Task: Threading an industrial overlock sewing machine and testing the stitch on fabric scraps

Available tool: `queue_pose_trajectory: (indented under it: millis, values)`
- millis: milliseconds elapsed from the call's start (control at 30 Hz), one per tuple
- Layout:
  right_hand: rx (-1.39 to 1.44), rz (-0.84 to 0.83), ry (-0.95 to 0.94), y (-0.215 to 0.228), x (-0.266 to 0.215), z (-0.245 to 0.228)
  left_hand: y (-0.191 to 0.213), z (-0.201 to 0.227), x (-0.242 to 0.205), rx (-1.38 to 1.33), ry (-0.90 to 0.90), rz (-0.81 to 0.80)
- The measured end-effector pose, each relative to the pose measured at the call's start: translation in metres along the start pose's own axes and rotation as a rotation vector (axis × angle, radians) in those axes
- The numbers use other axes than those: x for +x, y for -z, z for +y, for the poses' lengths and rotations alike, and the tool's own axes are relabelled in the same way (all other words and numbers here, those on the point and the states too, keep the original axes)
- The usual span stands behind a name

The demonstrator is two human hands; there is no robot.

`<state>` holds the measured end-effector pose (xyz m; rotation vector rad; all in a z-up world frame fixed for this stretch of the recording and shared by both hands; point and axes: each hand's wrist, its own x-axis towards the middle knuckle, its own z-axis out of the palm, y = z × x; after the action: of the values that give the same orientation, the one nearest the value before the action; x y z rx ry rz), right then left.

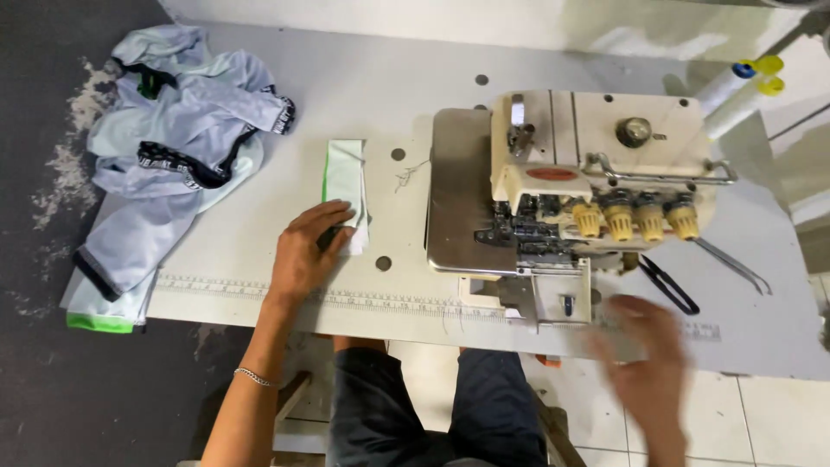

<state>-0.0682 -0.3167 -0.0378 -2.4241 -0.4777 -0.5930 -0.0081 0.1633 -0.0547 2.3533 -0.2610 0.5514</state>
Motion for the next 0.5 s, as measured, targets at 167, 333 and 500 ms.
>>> queue_pose_trajectory:
  millis: [167,333,500]
  values:
    - [-0.185,-0.006,0.153,-0.051,-0.009,-0.034,0.001,0.006,-0.002,0.027,0.006,0.008]
    - [-0.276,0.149,0.17,-0.07,-0.01,-0.036,0.003,0.012,-0.002,0.034,-0.012,0.057]
    - [-0.286,0.231,0.145,-0.075,-0.004,-0.041,0.002,0.012,-0.002,0.045,-0.004,0.055]
